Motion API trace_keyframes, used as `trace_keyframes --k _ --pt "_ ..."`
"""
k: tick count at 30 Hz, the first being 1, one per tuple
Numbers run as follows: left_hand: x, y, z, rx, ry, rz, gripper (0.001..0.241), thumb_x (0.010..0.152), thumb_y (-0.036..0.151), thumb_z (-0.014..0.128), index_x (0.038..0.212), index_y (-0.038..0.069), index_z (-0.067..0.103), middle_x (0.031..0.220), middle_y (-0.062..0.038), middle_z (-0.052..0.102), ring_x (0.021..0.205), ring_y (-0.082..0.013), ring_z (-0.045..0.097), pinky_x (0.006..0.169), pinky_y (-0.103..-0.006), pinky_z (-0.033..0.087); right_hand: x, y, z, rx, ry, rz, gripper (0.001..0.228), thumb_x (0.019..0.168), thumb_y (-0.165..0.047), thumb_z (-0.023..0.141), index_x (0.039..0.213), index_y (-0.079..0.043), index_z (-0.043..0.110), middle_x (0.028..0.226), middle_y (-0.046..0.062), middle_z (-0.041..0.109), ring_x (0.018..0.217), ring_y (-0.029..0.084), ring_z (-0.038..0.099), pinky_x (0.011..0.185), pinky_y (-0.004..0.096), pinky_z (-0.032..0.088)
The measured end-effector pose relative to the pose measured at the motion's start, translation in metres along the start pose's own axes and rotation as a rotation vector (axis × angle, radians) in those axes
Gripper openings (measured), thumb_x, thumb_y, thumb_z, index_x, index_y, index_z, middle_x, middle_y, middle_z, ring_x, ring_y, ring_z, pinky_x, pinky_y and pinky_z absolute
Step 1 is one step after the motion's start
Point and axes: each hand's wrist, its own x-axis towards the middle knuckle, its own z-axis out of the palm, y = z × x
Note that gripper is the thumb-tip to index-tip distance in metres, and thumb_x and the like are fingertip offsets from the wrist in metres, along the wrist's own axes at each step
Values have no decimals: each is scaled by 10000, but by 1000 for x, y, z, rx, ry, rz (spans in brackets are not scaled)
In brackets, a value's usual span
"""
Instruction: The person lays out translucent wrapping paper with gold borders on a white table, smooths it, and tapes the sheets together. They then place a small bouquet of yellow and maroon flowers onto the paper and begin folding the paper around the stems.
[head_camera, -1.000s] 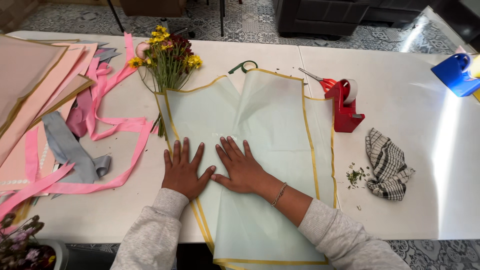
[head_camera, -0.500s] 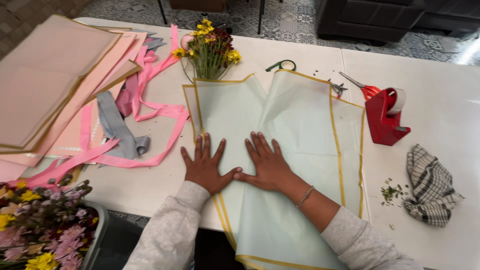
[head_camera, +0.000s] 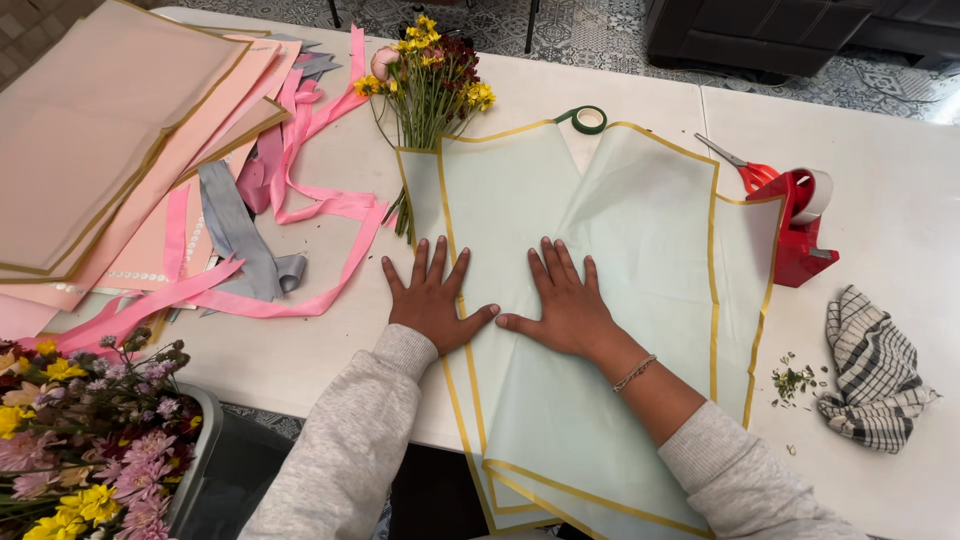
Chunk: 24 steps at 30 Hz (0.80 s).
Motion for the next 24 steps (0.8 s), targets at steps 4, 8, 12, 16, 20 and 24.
trace_keyframes --k 4,8,12,16,20,24 --pt "-2 7 10 10 115 82 962 890 800 350 1656 236 209 1751 -92 80 1610 -346 -39 1187 -751 -84 0 0 -4 17 -4 4 1155 864 -931 334 1660 -117 144 1741 157 70 1618 296 -6 1258 627 -6" --pt "-9 18 28 -115 120 237 697 987 446 328 1654 278 217 1729 -101 151 1596 -380 49 1230 -684 17 7 14 8 62 -8 -63 1120 910 -880 337 1654 -72 116 1734 181 69 1615 302 0 1255 619 8" --pt "-26 29 14 -76 21 202 889 918 750 331 1666 320 118 1717 -135 145 1586 -436 19 1200 -724 -38 16 37 7 175 -7 -131 981 981 -811 232 1652 -98 166 1721 154 151 1612 284 65 1258 550 73" --pt "-45 50 -15 38 -65 206 1177 730 978 340 1666 304 106 1730 -151 81 1583 -454 -17 1194 -737 -23 18 36 -4 104 3 -150 904 1011 -758 250 1636 -106 231 1713 151 185 1602 290 121 1247 528 143" --pt "-26 38 57 185 329 230 1403 579 1155 345 1658 293 98 1732 -165 12 1605 -438 -87 1205 -732 -84 35 47 9 2 81 -202 857 1003 -714 278 1621 -121 264 1715 138 176 1584 295 144 1178 502 199" --pt "-18 29 97 232 836 271 1542 475 1297 394 1622 286 199 1725 -176 56 1628 -429 -52 1219 -725 -67 58 59 5 61 106 -168 882 980 -679 329 1633 -109 164 1741 89 74 1602 256 48 1225 560 74"
